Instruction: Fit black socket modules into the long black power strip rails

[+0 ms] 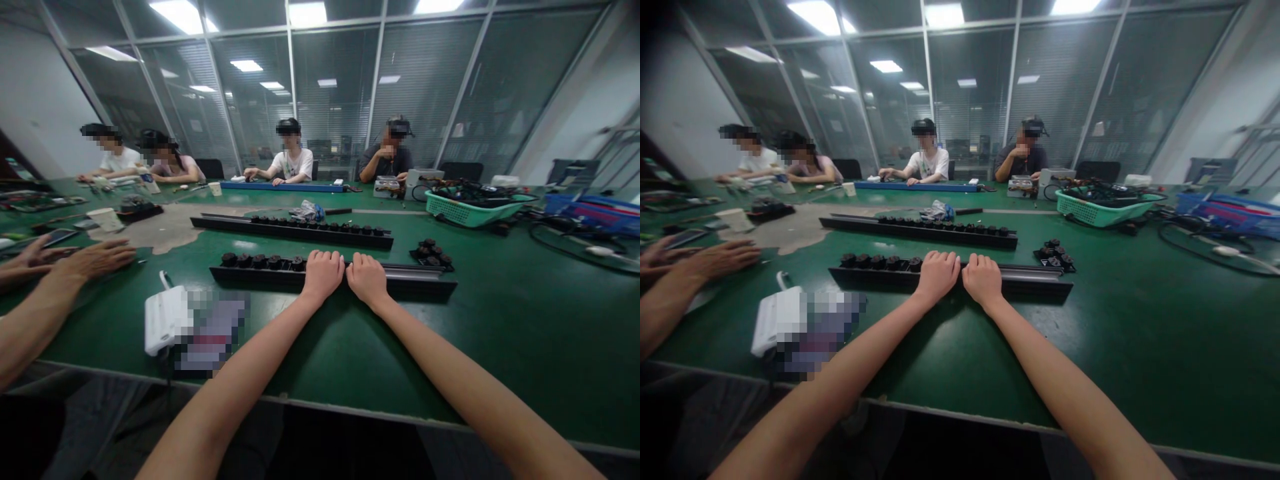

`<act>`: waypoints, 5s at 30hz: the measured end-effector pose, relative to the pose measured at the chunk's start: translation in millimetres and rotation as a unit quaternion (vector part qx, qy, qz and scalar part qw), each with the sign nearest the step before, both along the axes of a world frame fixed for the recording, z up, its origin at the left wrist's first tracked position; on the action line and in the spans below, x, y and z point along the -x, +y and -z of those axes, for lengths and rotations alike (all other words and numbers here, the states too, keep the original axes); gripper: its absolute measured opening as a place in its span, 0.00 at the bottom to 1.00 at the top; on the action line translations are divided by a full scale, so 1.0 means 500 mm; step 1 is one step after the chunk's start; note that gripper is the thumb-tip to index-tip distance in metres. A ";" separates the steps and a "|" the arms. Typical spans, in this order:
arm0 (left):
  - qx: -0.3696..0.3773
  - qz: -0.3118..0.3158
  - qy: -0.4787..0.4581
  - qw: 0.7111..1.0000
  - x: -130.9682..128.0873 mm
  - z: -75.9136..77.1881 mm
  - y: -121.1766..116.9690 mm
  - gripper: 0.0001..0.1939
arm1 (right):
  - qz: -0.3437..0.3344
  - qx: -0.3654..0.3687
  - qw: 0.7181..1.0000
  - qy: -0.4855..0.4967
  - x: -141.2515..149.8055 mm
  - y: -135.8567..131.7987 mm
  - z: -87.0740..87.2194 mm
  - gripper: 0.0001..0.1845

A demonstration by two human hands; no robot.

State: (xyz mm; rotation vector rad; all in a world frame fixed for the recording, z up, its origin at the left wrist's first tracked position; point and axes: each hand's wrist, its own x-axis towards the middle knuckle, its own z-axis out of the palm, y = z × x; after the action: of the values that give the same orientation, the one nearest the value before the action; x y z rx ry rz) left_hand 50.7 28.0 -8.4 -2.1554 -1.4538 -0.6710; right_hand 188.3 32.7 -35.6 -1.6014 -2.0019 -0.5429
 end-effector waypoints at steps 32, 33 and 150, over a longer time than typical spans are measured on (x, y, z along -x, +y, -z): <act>0.010 0.008 0.028 1.000 -0.003 0.009 0.031 0.24 | -0.032 0.077 0.996 -0.023 -0.030 -0.011 -0.028 0.13; 0.013 0.009 0.029 0.999 -0.003 0.008 0.030 0.24 | -0.034 0.077 0.996 -0.019 -0.032 -0.012 -0.028 0.13; 0.009 0.014 0.031 0.999 0.001 0.007 0.024 0.23 | 0.078 0.200 0.976 0.041 -0.107 -0.013 -0.081 0.21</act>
State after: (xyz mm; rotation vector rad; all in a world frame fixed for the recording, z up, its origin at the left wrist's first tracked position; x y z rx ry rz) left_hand 50.2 39.8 -12.0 -2.1927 -1.4057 -0.5980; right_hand 241.9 26.1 4.9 -1.9954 -2.0233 -0.1249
